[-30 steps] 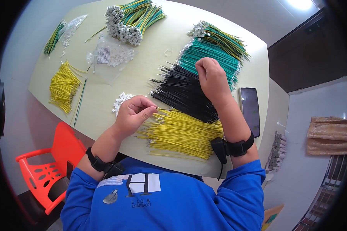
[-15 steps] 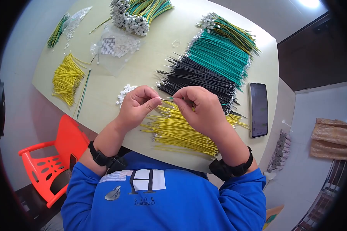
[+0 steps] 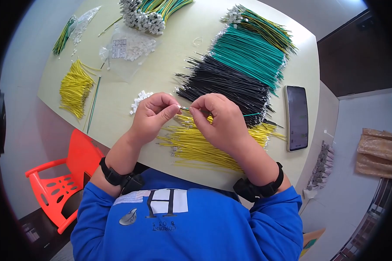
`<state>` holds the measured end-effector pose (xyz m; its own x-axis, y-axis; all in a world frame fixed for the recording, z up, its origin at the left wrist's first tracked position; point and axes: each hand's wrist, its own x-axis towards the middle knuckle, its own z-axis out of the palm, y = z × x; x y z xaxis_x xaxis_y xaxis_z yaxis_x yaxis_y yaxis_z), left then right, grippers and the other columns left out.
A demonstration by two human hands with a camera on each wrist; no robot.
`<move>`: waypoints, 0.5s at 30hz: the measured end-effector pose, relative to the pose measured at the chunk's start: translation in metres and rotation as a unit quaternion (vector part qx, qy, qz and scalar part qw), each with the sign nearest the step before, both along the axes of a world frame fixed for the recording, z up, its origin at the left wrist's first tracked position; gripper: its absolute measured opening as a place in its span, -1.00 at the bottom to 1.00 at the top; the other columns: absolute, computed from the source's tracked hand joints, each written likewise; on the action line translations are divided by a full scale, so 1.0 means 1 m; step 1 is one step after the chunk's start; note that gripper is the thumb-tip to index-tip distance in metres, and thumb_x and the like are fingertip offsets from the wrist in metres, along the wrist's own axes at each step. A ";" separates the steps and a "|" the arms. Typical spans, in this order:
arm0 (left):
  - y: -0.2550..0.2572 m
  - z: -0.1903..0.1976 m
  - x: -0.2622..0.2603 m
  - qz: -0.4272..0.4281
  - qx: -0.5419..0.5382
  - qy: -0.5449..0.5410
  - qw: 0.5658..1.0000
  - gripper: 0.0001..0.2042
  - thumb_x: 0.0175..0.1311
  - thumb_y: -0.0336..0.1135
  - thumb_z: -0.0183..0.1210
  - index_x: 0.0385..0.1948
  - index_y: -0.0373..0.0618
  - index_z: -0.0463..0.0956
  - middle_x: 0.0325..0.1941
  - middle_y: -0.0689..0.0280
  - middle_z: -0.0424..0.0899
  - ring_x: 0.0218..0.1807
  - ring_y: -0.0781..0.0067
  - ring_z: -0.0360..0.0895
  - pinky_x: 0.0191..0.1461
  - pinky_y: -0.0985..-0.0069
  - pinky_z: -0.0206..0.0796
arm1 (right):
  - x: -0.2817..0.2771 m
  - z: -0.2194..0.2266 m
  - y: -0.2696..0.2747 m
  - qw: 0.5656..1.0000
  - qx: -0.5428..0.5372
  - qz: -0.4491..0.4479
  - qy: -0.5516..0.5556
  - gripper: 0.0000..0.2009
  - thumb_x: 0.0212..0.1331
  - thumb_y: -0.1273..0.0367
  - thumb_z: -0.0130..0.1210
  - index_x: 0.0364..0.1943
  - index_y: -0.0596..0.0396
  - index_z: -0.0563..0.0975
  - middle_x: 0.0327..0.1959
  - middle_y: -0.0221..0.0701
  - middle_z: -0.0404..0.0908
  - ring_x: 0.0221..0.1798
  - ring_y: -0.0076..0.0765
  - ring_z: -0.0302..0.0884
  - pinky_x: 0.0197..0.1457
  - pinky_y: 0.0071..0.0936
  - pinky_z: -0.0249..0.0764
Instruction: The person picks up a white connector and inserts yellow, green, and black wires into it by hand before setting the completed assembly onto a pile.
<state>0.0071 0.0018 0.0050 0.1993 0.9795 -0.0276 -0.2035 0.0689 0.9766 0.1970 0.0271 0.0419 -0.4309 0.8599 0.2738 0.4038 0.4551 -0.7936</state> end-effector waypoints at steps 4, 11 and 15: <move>0.000 -0.001 0.000 0.000 0.003 0.011 1.000 -0.90 0.23 -0.40 0.17 -0.35 -0.22 0.49 -0.41 0.47 0.52 -0.36 0.79 0.39 -0.27 0.78 0.26 | -0.002 -0.002 -0.002 0.999 -0.040 -0.008 0.009 -0.96 0.02 0.52 0.18 -0.45 0.16 0.54 -0.56 -0.49 0.47 -0.58 -0.69 0.29 -0.55 -0.71 0.21; 0.000 0.001 -0.001 0.001 0.005 0.016 1.000 -0.90 0.23 -0.39 0.17 -0.34 -0.22 0.49 -0.43 0.48 0.52 -0.39 0.79 0.39 -0.30 0.79 0.25 | -0.003 -0.002 -0.004 1.000 -0.025 -0.016 0.002 -0.95 0.03 0.52 0.18 -0.45 0.17 0.53 -0.56 -0.52 0.47 -0.57 -0.73 0.29 -0.54 -0.74 0.22; 0.000 0.000 -0.004 -0.018 -0.008 0.021 1.000 -0.93 0.25 -0.42 0.13 -0.33 -0.21 0.49 -0.35 0.42 0.55 -0.28 0.71 0.43 -0.16 0.73 0.27 | -0.004 -0.004 -0.005 0.999 -0.028 -0.023 0.008 -0.95 0.03 0.52 0.18 -0.46 0.17 0.53 -0.57 -0.53 0.46 -0.58 -0.75 0.28 -0.55 -0.74 0.21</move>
<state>0.0028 0.0016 0.0055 0.2333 0.9710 -0.0517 -0.1589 0.0906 0.9831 0.1927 0.0225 0.0380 -0.3864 0.8930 0.2306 0.4110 0.3905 -0.8238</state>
